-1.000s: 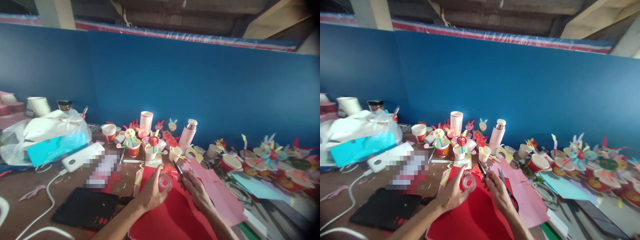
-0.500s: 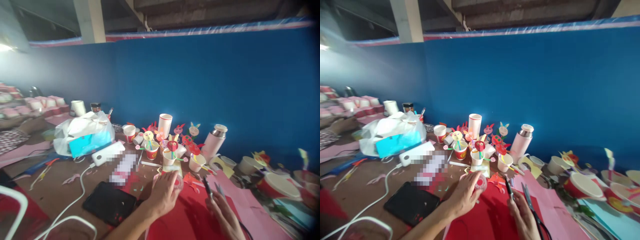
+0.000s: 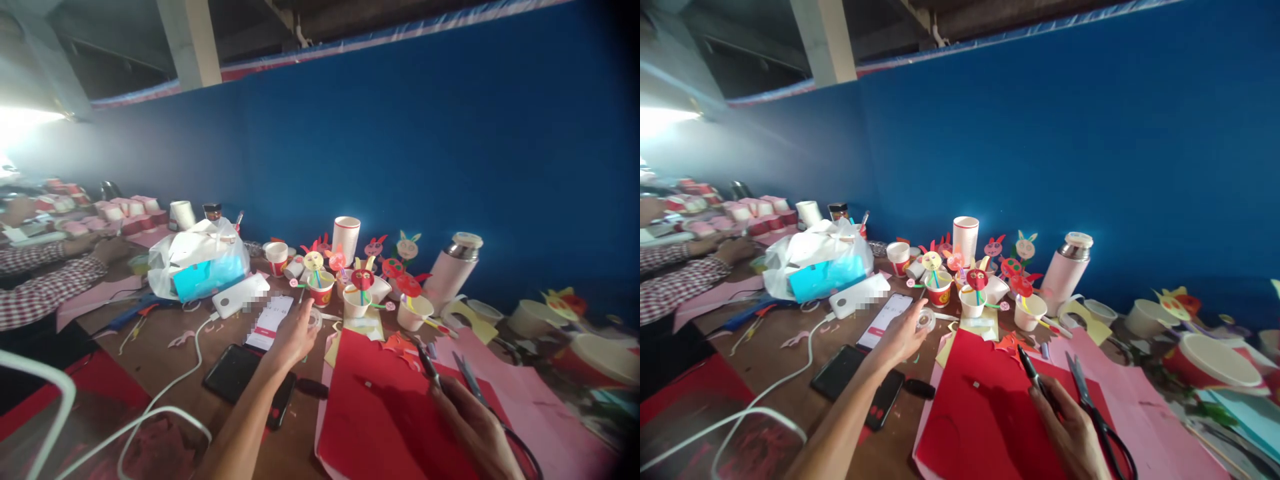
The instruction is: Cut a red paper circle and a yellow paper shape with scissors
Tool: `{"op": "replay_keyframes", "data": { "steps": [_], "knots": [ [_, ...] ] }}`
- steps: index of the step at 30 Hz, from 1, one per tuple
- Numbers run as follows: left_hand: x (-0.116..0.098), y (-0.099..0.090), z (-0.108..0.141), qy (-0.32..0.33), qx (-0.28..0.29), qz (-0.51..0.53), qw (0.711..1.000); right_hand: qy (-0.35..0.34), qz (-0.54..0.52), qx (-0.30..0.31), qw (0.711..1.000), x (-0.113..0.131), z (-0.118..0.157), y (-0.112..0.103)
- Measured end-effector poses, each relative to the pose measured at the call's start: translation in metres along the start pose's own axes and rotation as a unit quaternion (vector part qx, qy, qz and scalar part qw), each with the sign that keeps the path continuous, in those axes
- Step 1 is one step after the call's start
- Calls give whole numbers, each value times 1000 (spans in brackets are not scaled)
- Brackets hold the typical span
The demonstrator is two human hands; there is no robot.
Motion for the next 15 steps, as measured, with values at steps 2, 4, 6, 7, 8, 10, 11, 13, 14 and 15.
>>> {"op": "replay_keyframes", "data": {
  "steps": [2,4,6,7,8,10,11,13,14,15],
  "knots": [
    [2,5,1,-3,11,-14,1000,-15,31,11,999,4,0,0],
    [0,13,3,-3,21,-21,1000,-33,47,14,998,9,1,0],
    [-4,19,5,-4,30,-29,999,-43,57,13,997,14,2,0],
    [-6,19,7,-4,30,-34,999,-46,61,15,997,16,2,1],
    [-9,17,10,0,27,-41,999,-48,65,16,997,16,3,1],
    [-16,10,20,24,19,-53,998,-54,72,20,996,17,5,3],
    [-22,6,27,54,23,-56,997,-59,74,23,995,16,6,5],
    [-28,4,44,90,65,-49,993,-75,77,30,994,16,9,7],
    [-29,3,52,92,80,-54,991,-85,78,34,993,16,10,9],
    [-28,3,59,90,91,-59,990,-96,79,39,991,15,11,10]
  ]
}}
Point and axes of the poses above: each hand's wrist, its own z-axis away from the middle knuckle, its own y-axis out of the palm, x = y × z, the point moved 6 cm from there along -z, towards the middle knuckle, and after that the axes turned 6 degrees about y, right-handed, at the moved point
